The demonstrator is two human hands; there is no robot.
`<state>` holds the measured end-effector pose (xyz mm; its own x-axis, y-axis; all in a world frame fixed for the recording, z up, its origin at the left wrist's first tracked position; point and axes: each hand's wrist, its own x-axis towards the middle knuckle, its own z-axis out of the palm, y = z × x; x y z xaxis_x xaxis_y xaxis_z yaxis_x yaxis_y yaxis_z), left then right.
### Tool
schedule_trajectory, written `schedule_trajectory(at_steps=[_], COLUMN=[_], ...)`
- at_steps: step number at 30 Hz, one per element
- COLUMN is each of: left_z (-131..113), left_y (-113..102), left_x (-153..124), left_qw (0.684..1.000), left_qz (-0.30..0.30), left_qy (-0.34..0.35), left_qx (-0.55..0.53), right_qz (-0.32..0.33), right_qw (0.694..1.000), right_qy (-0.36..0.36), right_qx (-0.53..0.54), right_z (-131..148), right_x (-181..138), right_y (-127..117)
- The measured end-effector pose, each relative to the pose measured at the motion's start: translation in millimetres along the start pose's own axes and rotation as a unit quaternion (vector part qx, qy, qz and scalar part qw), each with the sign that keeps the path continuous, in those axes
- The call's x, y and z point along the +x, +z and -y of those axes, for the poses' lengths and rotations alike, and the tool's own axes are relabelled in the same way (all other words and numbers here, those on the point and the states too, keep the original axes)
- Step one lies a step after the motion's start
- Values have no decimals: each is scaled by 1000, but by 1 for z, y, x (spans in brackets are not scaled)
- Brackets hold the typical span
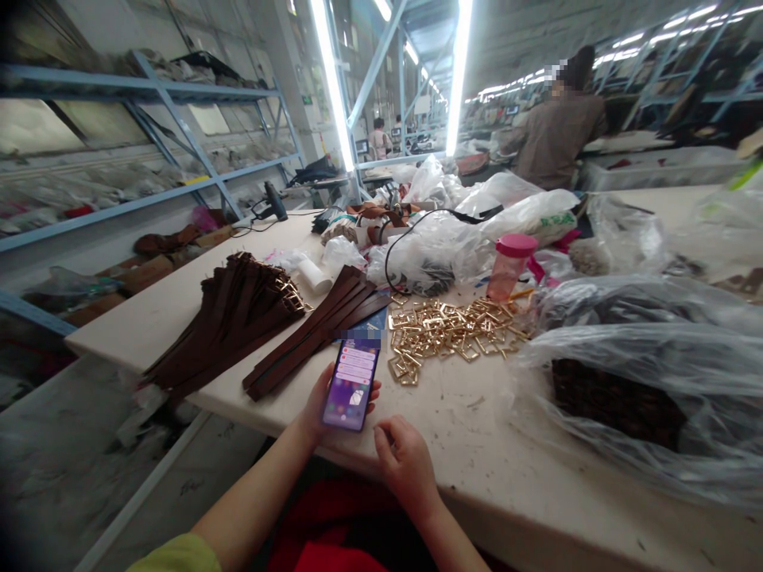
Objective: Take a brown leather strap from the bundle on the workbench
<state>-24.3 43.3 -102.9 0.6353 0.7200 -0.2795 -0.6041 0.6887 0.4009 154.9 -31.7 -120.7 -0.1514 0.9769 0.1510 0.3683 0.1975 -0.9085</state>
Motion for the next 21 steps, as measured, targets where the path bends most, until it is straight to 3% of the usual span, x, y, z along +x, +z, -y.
schedule_trajectory(at_steps=[21], left_z=[0], left_y=[-2], left_x=[0], left_qw=[1000], left_qz=[7], left_qy=[0], left_qx=[7], right_qz=[-12], right_qw=[1000], right_qy=[0], right_qx=[-7], right_z=[0], right_x=[0], right_y=[0])
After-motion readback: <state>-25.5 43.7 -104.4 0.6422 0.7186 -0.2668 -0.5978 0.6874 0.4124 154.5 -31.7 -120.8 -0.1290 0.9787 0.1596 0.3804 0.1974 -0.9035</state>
